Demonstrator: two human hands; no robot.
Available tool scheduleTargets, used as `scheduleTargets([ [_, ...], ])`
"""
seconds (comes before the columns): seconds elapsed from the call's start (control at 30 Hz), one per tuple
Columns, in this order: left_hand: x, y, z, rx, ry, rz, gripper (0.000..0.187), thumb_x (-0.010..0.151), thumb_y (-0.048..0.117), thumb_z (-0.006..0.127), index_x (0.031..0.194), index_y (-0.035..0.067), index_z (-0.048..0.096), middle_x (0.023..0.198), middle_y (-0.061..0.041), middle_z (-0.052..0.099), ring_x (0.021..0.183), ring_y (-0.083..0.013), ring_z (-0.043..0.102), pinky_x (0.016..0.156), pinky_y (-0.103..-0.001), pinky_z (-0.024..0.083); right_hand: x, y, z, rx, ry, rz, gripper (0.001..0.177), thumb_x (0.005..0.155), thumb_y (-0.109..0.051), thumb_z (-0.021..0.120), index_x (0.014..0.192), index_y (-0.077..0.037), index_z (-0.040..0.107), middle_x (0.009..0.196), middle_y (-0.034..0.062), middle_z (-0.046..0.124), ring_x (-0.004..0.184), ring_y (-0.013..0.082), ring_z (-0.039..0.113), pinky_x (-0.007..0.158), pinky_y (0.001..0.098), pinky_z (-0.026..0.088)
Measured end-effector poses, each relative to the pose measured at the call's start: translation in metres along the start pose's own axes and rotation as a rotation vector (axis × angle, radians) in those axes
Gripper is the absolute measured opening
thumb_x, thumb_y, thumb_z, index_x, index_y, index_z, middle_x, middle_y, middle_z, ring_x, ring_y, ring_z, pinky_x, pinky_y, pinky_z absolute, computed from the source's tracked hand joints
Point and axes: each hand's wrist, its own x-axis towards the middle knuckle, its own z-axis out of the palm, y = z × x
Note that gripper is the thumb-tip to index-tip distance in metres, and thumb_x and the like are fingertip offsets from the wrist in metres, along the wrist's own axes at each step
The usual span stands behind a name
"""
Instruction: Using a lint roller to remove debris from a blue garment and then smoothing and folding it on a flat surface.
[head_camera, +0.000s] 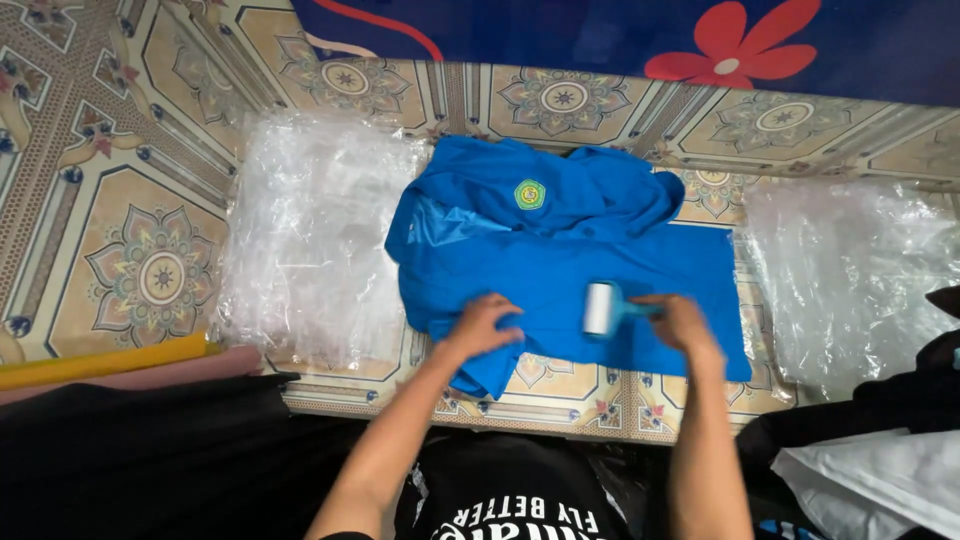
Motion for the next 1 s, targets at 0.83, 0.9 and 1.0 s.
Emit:
scheduleTargets([
  [0.83,-0.034,0.034,-0.013,0.273,0.141,0.008,0.013,0.093,0.025,0.060,0.097,0.019,0.071,0.084,-0.007,0.068,0.083,-0.0320,0.071,0.069,-0.040,0.058,-0.013,0.101,0.044,0.336,0.266,-0.064,0.036,0.101,-0.014,0.060,0.134,-0.026,0.066,0.117,0.0278,0.070,0.117,0.0550,0.061,0.103,0.0610,0.045],
  [0.9,-0.048,0.030,-0.021,0.206,-0.136,-0.199,0.023,0.083,0.029,0.061,0.092,0.012,0.074,0.087,-0.017,0.074,0.088,-0.0426,0.071,0.076,-0.052,0.057,-0.006,0.118,0.066,0.125,0.178,-0.040,0.036,0.099,-0.021,0.064,0.130,-0.039,0.067,0.115,0.0202,0.073,0.115,0.0476,0.066,0.105,0.0574,0.049],
  [1.0,-0.042,0.040,-0.046,0.145,-0.375,-0.395,0.042,0.080,0.048,0.062,0.100,0.014,0.077,0.096,-0.017,0.077,0.101,-0.0440,0.070,0.087,-0.054,0.055,0.012,0.147,0.080,0.011,-0.027,0.107,0.044,0.093,-0.035,0.067,0.132,-0.055,0.063,0.136,0.0073,0.069,0.133,0.0417,0.059,0.114,0.0675,0.035],
])
